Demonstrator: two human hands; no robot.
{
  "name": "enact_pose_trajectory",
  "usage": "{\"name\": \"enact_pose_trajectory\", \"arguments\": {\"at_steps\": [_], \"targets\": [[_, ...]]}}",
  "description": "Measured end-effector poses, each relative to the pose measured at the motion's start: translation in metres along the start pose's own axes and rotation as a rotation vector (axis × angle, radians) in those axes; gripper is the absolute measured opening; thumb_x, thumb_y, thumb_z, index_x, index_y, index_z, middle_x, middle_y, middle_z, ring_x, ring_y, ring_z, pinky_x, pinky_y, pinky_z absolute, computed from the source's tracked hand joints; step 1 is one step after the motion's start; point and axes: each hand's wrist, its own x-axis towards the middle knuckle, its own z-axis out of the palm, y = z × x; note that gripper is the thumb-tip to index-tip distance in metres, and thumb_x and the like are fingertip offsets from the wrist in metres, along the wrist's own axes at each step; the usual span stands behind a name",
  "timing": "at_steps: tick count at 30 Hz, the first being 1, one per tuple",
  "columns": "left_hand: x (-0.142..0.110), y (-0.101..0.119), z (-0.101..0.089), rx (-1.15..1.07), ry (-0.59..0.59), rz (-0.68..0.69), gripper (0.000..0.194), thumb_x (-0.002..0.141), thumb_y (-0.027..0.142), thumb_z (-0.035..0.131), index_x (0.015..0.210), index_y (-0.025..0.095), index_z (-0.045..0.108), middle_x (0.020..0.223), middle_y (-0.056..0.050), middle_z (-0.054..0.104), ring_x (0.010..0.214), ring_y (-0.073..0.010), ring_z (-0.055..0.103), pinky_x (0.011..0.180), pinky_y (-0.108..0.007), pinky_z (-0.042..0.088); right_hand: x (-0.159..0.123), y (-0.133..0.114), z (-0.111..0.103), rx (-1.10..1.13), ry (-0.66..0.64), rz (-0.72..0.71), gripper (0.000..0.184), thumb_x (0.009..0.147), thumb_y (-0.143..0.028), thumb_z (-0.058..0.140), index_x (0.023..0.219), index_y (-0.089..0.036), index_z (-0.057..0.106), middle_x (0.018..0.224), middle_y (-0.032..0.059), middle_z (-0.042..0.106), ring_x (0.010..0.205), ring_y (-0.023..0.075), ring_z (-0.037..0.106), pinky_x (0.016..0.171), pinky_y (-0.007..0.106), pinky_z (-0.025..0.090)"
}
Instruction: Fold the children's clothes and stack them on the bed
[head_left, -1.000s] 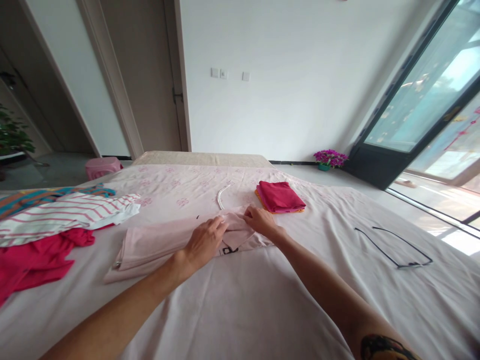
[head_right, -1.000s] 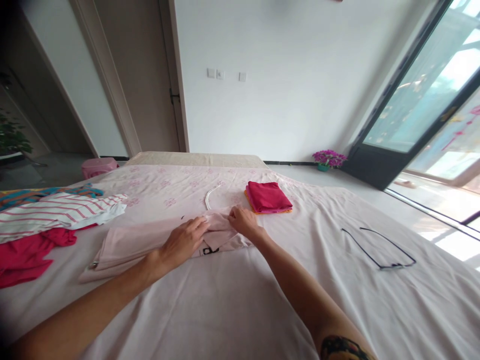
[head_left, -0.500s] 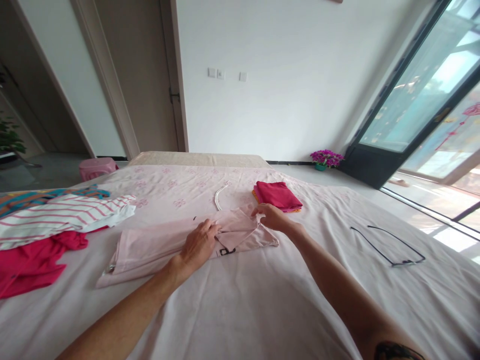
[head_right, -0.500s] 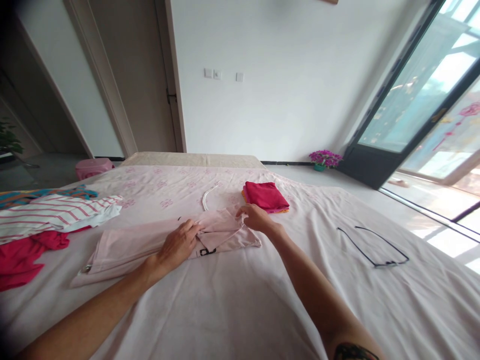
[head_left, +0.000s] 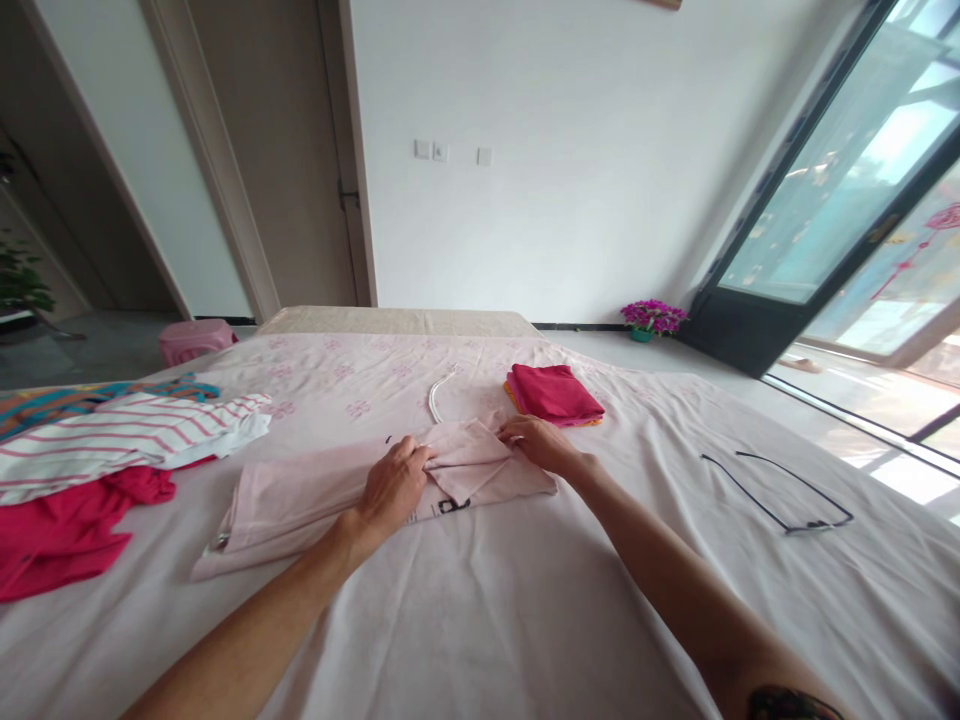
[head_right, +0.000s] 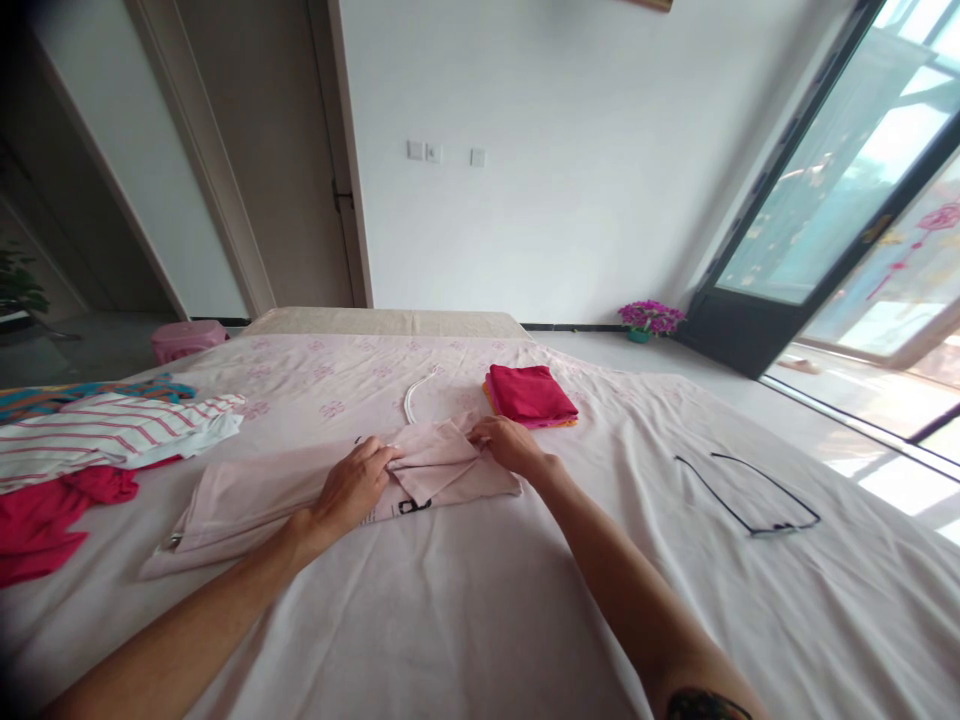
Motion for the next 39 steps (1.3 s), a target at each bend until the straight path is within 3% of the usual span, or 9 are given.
{"name": "enact_pose_trajectory", "arguments": {"at_steps": [6, 12, 18, 23, 28, 31, 34, 36, 39], "targets": [[0.000, 0.003, -0.001, 0.029, 0.018, 0.019, 0.036, 0.087, 0.010, 0.049, 0.117, 0.023, 0.064, 0.105, -0.006, 0.060, 0.103, -0.0194, 0.058, 0.090, -0.030, 0.046, 0.007, -0.009, -0.006, -0.124, 0.000, 0.047, 0.022, 0.089, -0.013, 0.055, 0.097, -0.023, 0.073, 0.100, 0.0040, 0.072, 0.092, 0.0180, 0.065, 0.074, 0.023, 0.045], [0.000, -0.003, -0.008, -0.013, 0.061, 0.006, 0.034, 0.088, 0.010, 0.048, 0.112, 0.023, 0.067, 0.102, -0.005, 0.062, 0.101, -0.0192, 0.059, 0.089, -0.030, 0.047, -0.006, -0.022, -0.023, -0.142, 0.062, 0.018, 0.019, 0.093, -0.014, 0.051, 0.095, -0.020, 0.069, 0.095, 0.0039, 0.070, 0.083, 0.0145, 0.063, 0.067, 0.022, 0.039], [-0.002, -0.007, -0.013, -0.084, 0.033, 0.088, 0.036, 0.086, 0.008, 0.046, 0.110, 0.021, 0.069, 0.104, -0.007, 0.065, 0.102, -0.0197, 0.061, 0.091, -0.032, 0.048, -0.025, -0.037, -0.031, -0.168, -0.114, -0.026, 0.022, 0.078, -0.006, 0.056, 0.088, -0.020, 0.070, 0.089, 0.0037, 0.069, 0.078, 0.0154, 0.062, 0.063, 0.023, 0.036], [-0.018, -0.015, -0.022, -0.044, -0.004, 0.154, 0.048, 0.079, 0.007, 0.051, 0.126, 0.020, 0.058, 0.115, -0.008, 0.063, 0.111, -0.0214, 0.057, 0.095, -0.033, 0.047, -0.022, -0.052, -0.031, -0.168, 0.056, 0.035, 0.036, 0.067, 0.001, 0.050, 0.089, -0.020, 0.069, 0.089, 0.0034, 0.068, 0.085, 0.0179, 0.061, 0.069, 0.026, 0.040], [-0.056, -0.041, -0.047, 0.184, -0.056, 0.019, 0.049, 0.079, 0.006, 0.049, 0.125, 0.020, 0.057, 0.114, -0.009, 0.060, 0.108, -0.0243, 0.055, 0.094, -0.038, 0.045, -0.017, -0.077, -0.016, -0.078, 0.067, -0.178, 0.024, 0.081, -0.016, 0.063, 0.104, -0.021, 0.068, 0.100, 0.0064, 0.068, 0.093, 0.0208, 0.059, 0.081, 0.032, 0.044], [-0.081, -0.065, -0.064, 0.281, -0.099, -0.069, 0.045, 0.080, 0.006, 0.046, 0.121, 0.020, 0.060, 0.110, -0.009, 0.060, 0.105, -0.0240, 0.056, 0.093, -0.039, 0.044, -0.012, -0.081, 0.001, -0.116, 0.042, -0.195, 0.022, 0.086, -0.026, 0.065, 0.108, -0.022, 0.068, 0.103, 0.0074, 0.067, 0.100, 0.0230, 0.058, 0.087, 0.035, 0.043], [-0.098, -0.092, -0.079, 0.312, -0.131, -0.118, 0.041, 0.080, 0.004, 0.045, 0.113, 0.021, 0.063, 0.105, -0.007, 0.060, 0.102, -0.0224, 0.056, 0.090, -0.036, 0.044, -0.006, -0.078, 0.014, -0.142, 0.013, -0.175, 0.015, 0.092, -0.021, 0.058, 0.100, -0.022, 0.070, 0.094, 0.0064, 0.067, 0.097, 0.0213, 0.058, 0.085, 0.033, 0.044], [-0.103, -0.110, -0.090, 0.351, -0.096, -0.123, 0.038, 0.081, 0.002, 0.042, 0.105, 0.021, 0.066, 0.102, -0.007, 0.060, 0.099, -0.0222, 0.057, 0.088, -0.035, 0.044, -0.004, -0.076, 0.017, -0.147, 0.009, -0.166, 0.018, 0.094, -0.018, 0.052, 0.098, -0.021, 0.070, 0.092, 0.0062, 0.066, 0.094, 0.0199, 0.058, 0.082, 0.031, 0.044], [-0.105, -0.133, -0.103, 0.432, 0.053, -0.118, 0.037, 0.085, 0.005, 0.039, 0.105, 0.020, 0.067, 0.102, -0.009, 0.061, 0.097, -0.0248, 0.056, 0.087, -0.038, 0.045, -0.004, -0.076, 0.017, -0.129, 0.003, -0.165, 0.020, 0.094, -0.016, 0.049, 0.098, -0.020, 0.068, 0.091, 0.0060, 0.066, 0.090, 0.0185, 0.059, 0.080, 0.029, 0.044]]}}
